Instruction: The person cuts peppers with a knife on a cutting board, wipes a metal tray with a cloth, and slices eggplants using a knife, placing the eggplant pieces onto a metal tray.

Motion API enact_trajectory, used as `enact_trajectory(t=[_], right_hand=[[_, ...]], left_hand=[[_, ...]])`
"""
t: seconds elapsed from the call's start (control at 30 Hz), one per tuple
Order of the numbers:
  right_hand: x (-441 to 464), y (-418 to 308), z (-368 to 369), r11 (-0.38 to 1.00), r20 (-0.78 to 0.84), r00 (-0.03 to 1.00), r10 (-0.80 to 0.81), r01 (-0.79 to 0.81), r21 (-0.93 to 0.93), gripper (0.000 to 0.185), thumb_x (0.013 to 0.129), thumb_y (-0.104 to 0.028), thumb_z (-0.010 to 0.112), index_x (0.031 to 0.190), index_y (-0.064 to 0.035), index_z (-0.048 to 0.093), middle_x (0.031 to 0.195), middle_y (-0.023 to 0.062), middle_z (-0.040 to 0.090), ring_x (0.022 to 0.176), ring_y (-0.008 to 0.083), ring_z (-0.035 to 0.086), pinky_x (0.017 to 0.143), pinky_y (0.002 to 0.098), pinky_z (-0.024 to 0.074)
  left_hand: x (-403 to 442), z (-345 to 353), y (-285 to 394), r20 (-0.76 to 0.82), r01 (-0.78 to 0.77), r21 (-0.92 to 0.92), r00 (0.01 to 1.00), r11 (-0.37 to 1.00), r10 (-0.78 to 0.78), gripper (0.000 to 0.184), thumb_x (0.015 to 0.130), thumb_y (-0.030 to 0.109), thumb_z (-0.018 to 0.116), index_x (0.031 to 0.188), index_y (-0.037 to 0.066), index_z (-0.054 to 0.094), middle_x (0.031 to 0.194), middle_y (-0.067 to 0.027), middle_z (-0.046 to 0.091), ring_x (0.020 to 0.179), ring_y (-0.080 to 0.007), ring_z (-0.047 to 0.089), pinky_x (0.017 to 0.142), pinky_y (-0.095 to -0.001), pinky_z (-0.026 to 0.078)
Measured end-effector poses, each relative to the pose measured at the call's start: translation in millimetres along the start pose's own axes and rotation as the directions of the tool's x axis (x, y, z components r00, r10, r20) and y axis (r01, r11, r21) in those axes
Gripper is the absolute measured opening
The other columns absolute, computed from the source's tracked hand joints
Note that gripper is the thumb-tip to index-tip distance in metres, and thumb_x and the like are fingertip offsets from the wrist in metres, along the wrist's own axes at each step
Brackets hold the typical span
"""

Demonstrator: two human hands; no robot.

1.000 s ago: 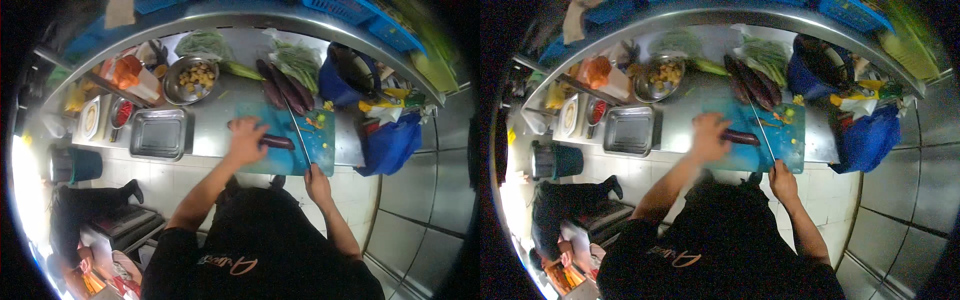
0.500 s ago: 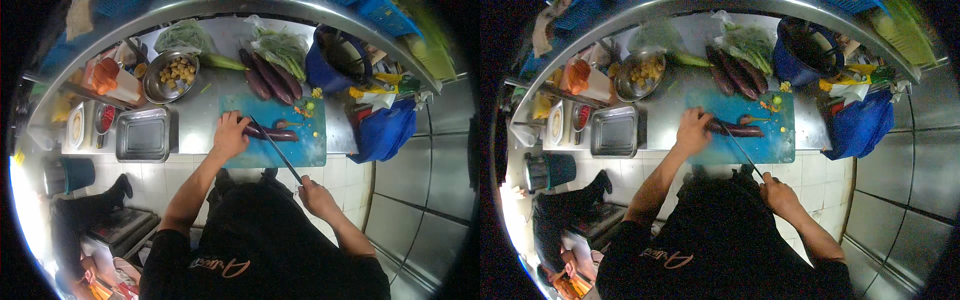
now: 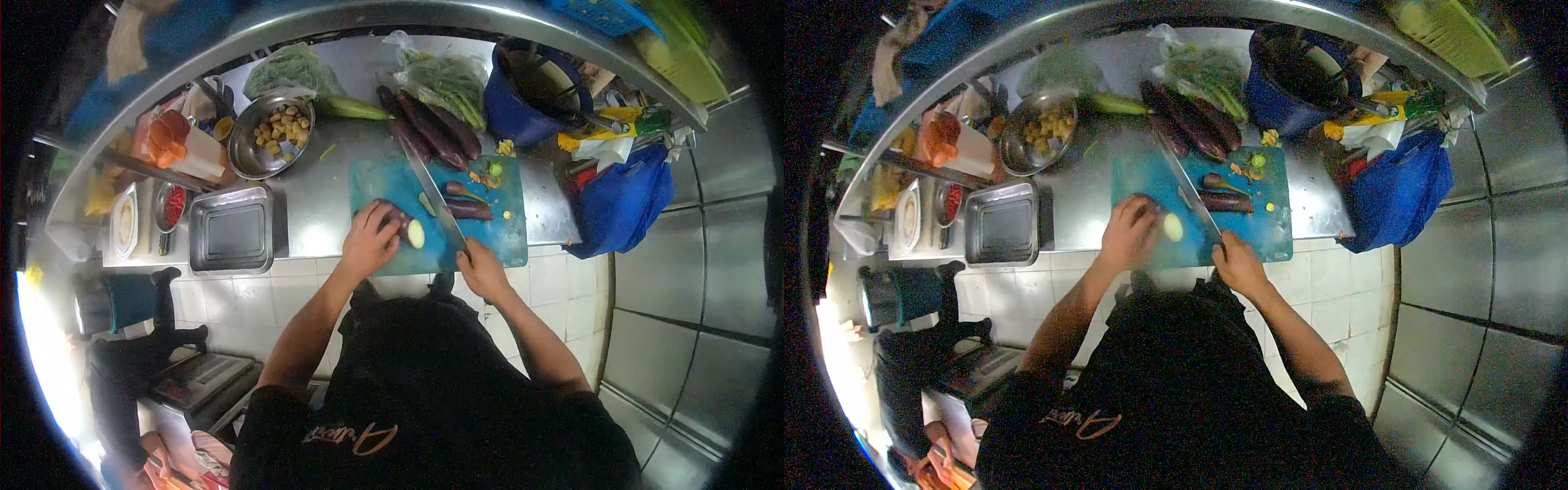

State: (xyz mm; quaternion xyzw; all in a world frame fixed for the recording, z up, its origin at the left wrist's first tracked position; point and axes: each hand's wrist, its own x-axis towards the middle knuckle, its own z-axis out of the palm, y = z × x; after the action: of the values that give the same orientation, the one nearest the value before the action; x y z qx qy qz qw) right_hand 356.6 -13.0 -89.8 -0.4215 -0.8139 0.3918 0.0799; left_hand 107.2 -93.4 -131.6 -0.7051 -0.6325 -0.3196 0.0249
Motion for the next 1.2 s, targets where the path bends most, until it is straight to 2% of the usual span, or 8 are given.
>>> enact_trajectory(t=[0.23,0.53,0.73,0.83,0.93,1.03,1.13,1.2], right_hand=[[-33.1,-11.6,-19.5,0.996,0.029,0.997,-0.068,0.070,-0.051,0.019,0.092,-0.018,0.048,0.094,0.0000,0.042,0.084,0.0299,0.057,0.071,0.0505,0.056,0.062,0.0567,0.0431],[-58.5,-29.0,-35.8,0.959,0.230,0.970,0.085,-0.018,-0.282,0.018,0.089,-0.015,0.046,0.099,-0.0009,0.039,0.084,0.0294,0.059,0.068,0.0475,0.060,0.061,0.0567,0.0480],[-10.6,-10.2,16.0,0.964,0.238,0.971,-0.012,0.075,-0.256,0.019,0.088,-0.011,0.045,0.101,0.0009,0.040,0.082,0.0299,0.060,0.068,0.0471,0.061,0.060,0.0555,0.0493],[-11.1,-23.8,8.5,0.947,0.229,0.972,0.048,0.029,-0.321,0.020,0.087,-0.010,0.049,0.101,0.0007,0.040,0.074,0.0271,0.060,0.070,0.0467,0.061,0.062,0.0551,0.0482],[-38.3,-38.0,-28.1,0.952,0.351,0.924,0.151,-0.039,-0.305,0.021,0.087,-0.011,0.044,0.104,0.0030,0.041,0.080,0.0312,0.060,0.070,0.0475,0.062,0.064,0.0560,0.0494],[-22.5,-16.9,-1.2,0.959,0.353,0.926,0.135,-0.032,-0.282,0.024,0.087,-0.012,0.046,0.105,0.0034,0.042,0.080,0.0321,0.061,0.070,0.0474,0.062,0.066,0.0566,0.0493],[24.6,-28.9,30.5,0.968,0.285,0.955,0.085,-0.011,-0.250,0.027,0.087,-0.013,0.048,0.108,0.0036,0.043,0.079,0.0324,0.061,0.071,0.0481,0.061,0.066,0.0567,0.0489],[30.8,-17.0,37.3,0.993,0.242,0.970,-0.017,0.045,-0.113,0.024,0.087,-0.013,0.050,0.104,0.0027,0.041,0.072,0.0287,0.060,0.071,0.0484,0.059,0.064,0.0562,0.0463]], left_hand=[[11.1,6.0,-2.4,-0.009,0.029,-0.068,1.000,0.997,-0.029,0.038,0.064,0.015,0.068,0.100,0.010,0.060,0.110,-0.0106,0.051,0.111,-0.0328,0.047,0.090,-0.0439,0.045],[17.4,-0.4,2.4,-0.017,0.046,-0.070,0.999,0.996,-0.048,0.037,0.061,0.014,0.067,0.098,0.009,0.060,0.107,-0.0106,0.051,0.106,-0.0335,0.048,0.089,-0.0433,0.046],[16.8,2.1,0.8,-0.017,0.035,-0.061,0.999,0.998,-0.036,0.037,0.062,0.015,0.066,0.098,0.009,0.060,0.107,-0.0112,0.051,0.106,-0.0336,0.048,0.089,-0.0437,0.046],[14.2,8.0,-5.3,-0.003,0.049,-0.084,0.999,0.995,-0.050,0.036,0.062,0.015,0.066,0.098,0.010,0.061,0.107,-0.0106,0.051,0.106,-0.0336,0.048,0.089,-0.0437,0.046],[11.7,11.1,-4.2,0.005,0.075,-0.092,0.997,0.993,-0.075,0.035,0.063,0.016,0.066,0.097,0.011,0.061,0.106,-0.0100,0.051,0.106,-0.0334,0.048,0.088,-0.0433,0.047],[13.0,5.2,-1.6,0.023,0.069,-0.089,0.997,0.994,-0.068,0.035,0.063,0.017,0.066,0.097,0.012,0.061,0.104,-0.0096,0.051,0.106,-0.0330,0.048,0.087,-0.0429,0.048],[12.4,7.6,-4.3,0.020,0.038,-0.090,0.999,0.995,-0.037,0.034,0.062,0.016,0.066,0.096,0.012,0.061,0.104,-0.0098,0.051,0.106,-0.0328,0.048,0.086,-0.0428,0.048],[9.9,8.1,-3.8,0.037,0.035,-0.117,0.999,0.993,-0.031,0.034,0.062,0.015,0.066,0.095,0.011,0.061,0.103,-0.0103,0.051,0.106,-0.0329,0.048,0.087,-0.0429,0.048]])
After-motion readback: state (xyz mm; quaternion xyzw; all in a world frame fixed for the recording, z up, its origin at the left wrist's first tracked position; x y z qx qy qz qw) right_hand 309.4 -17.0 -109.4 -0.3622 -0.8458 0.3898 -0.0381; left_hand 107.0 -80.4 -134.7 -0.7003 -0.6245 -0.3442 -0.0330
